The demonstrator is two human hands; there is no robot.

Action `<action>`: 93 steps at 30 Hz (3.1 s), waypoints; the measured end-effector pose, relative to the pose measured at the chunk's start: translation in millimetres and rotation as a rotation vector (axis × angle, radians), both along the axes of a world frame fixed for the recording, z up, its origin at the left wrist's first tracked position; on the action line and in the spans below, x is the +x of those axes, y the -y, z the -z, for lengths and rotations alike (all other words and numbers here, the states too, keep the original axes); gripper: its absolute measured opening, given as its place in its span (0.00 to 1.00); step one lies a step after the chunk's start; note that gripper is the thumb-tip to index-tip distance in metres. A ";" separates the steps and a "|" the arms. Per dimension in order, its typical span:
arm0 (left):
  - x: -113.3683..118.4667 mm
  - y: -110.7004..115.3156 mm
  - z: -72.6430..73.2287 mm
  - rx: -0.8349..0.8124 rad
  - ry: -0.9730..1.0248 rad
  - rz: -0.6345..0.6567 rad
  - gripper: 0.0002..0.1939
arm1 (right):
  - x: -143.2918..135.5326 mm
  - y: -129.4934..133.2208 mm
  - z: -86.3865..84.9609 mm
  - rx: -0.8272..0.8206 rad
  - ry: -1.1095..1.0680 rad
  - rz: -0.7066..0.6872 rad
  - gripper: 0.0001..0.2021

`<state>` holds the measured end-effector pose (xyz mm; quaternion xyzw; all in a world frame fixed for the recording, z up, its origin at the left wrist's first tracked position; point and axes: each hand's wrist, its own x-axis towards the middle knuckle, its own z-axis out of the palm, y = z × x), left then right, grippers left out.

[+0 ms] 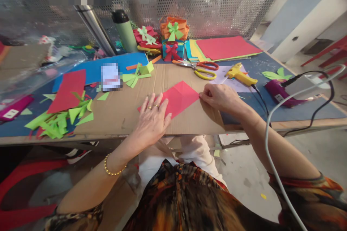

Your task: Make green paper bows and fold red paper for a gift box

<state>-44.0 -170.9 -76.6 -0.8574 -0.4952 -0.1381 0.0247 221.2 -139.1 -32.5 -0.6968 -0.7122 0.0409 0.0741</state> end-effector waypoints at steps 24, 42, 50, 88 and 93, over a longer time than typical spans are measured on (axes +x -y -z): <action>-18.0 -50.7 -40.6 -0.175 -0.235 0.140 0.26 | -4.8 -51.2 -20.6 0.146 -0.216 -0.467 0.10; -66.4 -12.1 -36.9 0.030 0.041 0.378 0.13 | 11.5 39.5 -6.3 0.208 0.016 -0.883 0.13; -55.4 -5.3 -35.9 0.197 -0.087 0.343 0.11 | -3.6 57.1 -6.1 0.228 0.248 -0.785 0.11; -39.6 -11.7 -31.0 -0.198 0.308 0.088 0.10 | 5.2 39.4 17.6 0.155 -0.419 -0.491 0.11; -32.9 -13.2 -33.3 -0.219 0.246 0.015 0.12 | 1.8 36.1 13.8 0.081 -0.382 -0.448 0.11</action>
